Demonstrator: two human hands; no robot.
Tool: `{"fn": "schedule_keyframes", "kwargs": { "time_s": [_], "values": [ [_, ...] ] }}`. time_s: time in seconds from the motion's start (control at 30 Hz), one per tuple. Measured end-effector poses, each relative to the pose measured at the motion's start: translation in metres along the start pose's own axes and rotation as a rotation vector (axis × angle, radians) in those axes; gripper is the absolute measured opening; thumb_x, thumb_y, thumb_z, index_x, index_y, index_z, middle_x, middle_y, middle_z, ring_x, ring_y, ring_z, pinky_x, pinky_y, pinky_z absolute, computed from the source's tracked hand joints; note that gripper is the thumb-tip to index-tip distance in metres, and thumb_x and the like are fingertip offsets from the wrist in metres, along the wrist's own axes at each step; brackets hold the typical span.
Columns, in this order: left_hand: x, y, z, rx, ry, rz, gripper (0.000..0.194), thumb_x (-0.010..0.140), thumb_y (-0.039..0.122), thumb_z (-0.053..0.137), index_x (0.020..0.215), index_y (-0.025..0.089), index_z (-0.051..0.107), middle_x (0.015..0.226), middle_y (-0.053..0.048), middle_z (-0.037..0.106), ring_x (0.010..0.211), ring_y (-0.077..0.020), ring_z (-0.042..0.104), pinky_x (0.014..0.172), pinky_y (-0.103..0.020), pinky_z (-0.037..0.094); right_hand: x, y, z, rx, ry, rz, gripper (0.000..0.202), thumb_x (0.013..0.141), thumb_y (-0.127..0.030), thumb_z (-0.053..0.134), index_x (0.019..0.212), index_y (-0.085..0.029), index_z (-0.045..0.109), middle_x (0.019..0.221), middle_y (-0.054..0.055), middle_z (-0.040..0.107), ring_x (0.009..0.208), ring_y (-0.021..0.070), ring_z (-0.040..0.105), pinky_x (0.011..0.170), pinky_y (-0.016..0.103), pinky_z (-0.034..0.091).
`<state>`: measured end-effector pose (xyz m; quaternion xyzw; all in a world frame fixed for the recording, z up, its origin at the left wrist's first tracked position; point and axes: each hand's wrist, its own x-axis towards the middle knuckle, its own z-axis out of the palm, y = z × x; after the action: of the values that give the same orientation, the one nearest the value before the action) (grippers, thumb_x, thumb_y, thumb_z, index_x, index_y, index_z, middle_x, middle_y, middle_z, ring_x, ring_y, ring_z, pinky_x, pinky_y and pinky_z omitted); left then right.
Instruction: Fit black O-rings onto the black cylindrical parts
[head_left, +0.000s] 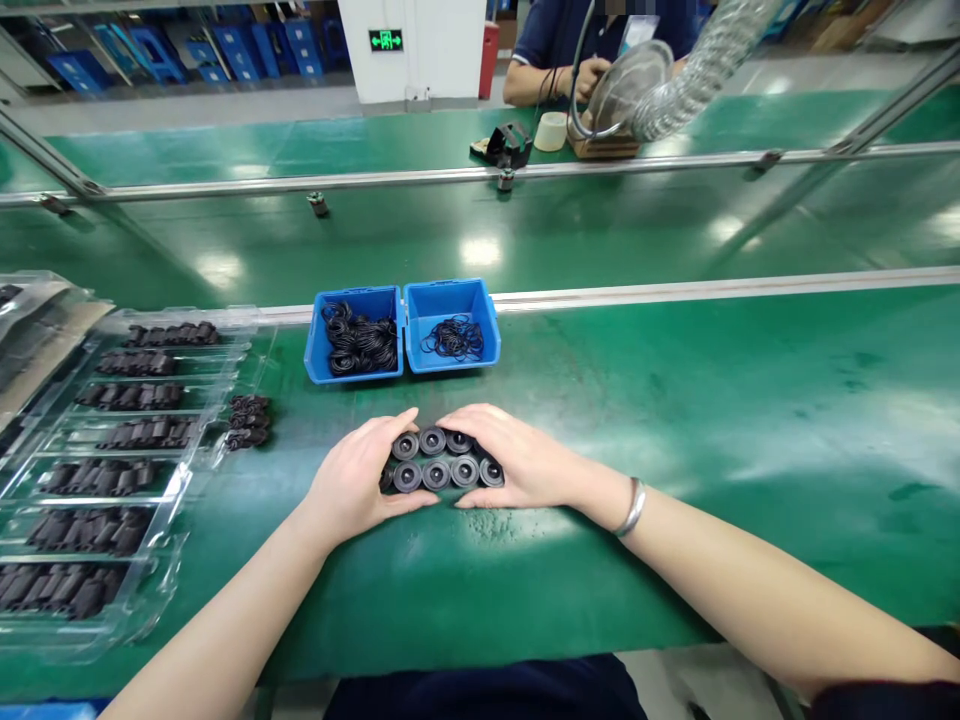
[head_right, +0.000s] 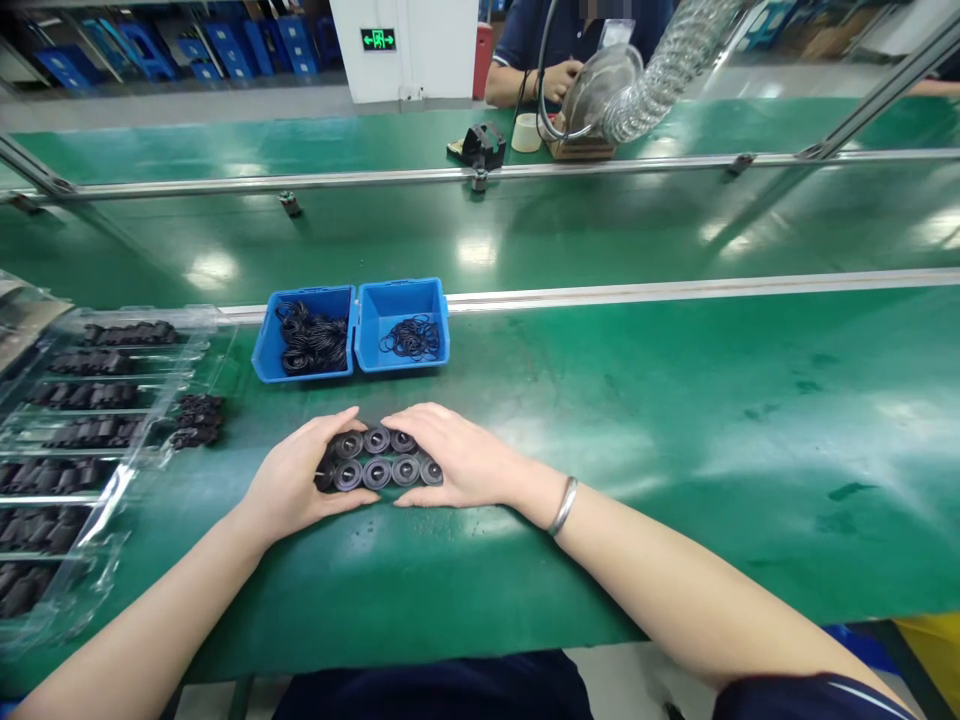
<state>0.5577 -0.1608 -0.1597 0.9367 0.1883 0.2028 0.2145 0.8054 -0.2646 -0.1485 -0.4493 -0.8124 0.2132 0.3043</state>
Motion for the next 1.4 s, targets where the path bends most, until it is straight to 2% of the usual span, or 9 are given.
{"fn": "schedule_keyframes", "kwargs": {
  "time_s": [0.3,0.43,0.53,0.63,0.77,0.87,0.97,1.1,1.4],
  "values": [
    [0.002,0.003,0.005,0.076,-0.030,0.089,0.079,0.082,0.049,0.071,0.148,0.025,0.034,0.133,-0.013,0.062,0.119,-0.0309,0.061,0.099,-0.044,0.045,-0.001,-0.001,0.002,-0.052,0.012,-0.054,0.072,0.088,-0.048,0.071,0.144,-0.015,0.039,0.133,0.017,0.057,0.121,0.0282,0.054,0.103,0.047,0.045],
    [0.002,0.005,0.002,0.052,-0.007,0.098,0.083,0.080,0.053,0.072,0.148,0.025,0.034,0.134,-0.014,0.061,0.121,-0.0323,0.059,0.101,-0.045,0.043,-0.002,-0.005,-0.005,-0.034,0.054,-0.054,0.076,0.087,-0.051,0.071,0.144,-0.015,0.038,0.137,0.017,0.054,0.125,0.0292,0.052,0.105,0.047,0.044],
    [0.000,0.004,-0.004,-0.004,0.038,0.091,0.086,0.079,0.057,0.070,0.148,0.022,0.033,0.139,-0.016,0.055,0.127,-0.0350,0.053,0.108,-0.049,0.037,0.008,-0.003,-0.025,-0.123,0.202,-0.011,0.056,0.093,-0.041,0.065,0.139,-0.018,0.044,0.135,0.015,0.055,0.127,0.0283,0.050,0.107,0.048,0.043],
    [-0.003,-0.002,-0.008,-0.095,0.130,0.050,0.072,0.089,0.056,0.057,0.148,0.021,0.033,0.142,-0.017,0.051,0.131,-0.0342,0.048,0.109,-0.049,0.036,0.034,0.011,-0.053,-0.357,0.293,0.049,0.027,0.098,-0.026,0.057,0.124,-0.017,0.058,0.124,0.014,0.061,0.117,0.0274,0.055,0.103,0.048,0.045],
    [-0.005,-0.011,-0.010,-0.179,0.232,-0.031,0.056,0.097,0.051,0.043,0.143,0.020,0.039,0.138,-0.015,0.051,0.130,-0.0323,0.046,0.108,-0.048,0.036,0.079,0.039,-0.078,-0.610,0.041,0.077,0.014,0.092,-0.017,0.066,0.106,-0.014,0.069,0.109,0.012,0.066,0.101,0.0278,0.058,0.090,0.043,0.047],
    [-0.004,-0.014,-0.011,-0.210,0.257,-0.061,0.051,0.098,0.048,0.042,0.140,0.019,0.042,0.133,-0.015,0.053,0.128,-0.0306,0.046,0.107,-0.046,0.037,0.104,0.051,-0.081,-0.747,-0.187,0.145,0.022,0.084,-0.016,0.075,0.106,-0.014,0.072,0.111,0.012,0.065,0.100,0.0292,0.056,0.084,0.039,0.042],
    [-0.002,-0.015,-0.011,-0.223,0.260,-0.069,0.049,0.098,0.046,0.043,0.139,0.019,0.043,0.129,-0.014,0.054,0.125,-0.0288,0.047,0.105,-0.044,0.038,0.117,0.054,-0.079,-0.848,-0.329,0.201,0.024,0.083,-0.016,0.075,0.107,-0.013,0.072,0.109,0.014,0.064,0.100,0.0300,0.054,0.082,0.037,0.037],
    [-0.002,-0.016,-0.011,-0.248,0.237,-0.067,0.048,0.099,0.043,0.043,0.139,0.018,0.043,0.128,-0.013,0.054,0.123,-0.0275,0.048,0.104,-0.043,0.039,0.120,0.054,-0.077,-0.844,-0.370,0.220,0.023,0.084,-0.016,0.072,0.108,-0.013,0.071,0.110,0.014,0.061,0.100,0.0288,0.051,0.083,0.034,0.034],
    [-0.001,-0.016,-0.013,-0.275,0.188,-0.058,0.041,0.099,0.036,0.044,0.136,0.019,0.045,0.126,-0.012,0.053,0.121,-0.0259,0.048,0.101,-0.041,0.040,0.119,0.053,-0.072,-0.750,-0.325,0.232,0.010,0.084,-0.018,0.071,0.092,-0.011,0.072,0.106,0.016,0.061,0.098,0.0294,0.053,0.083,0.037,0.037]
  ]
}}
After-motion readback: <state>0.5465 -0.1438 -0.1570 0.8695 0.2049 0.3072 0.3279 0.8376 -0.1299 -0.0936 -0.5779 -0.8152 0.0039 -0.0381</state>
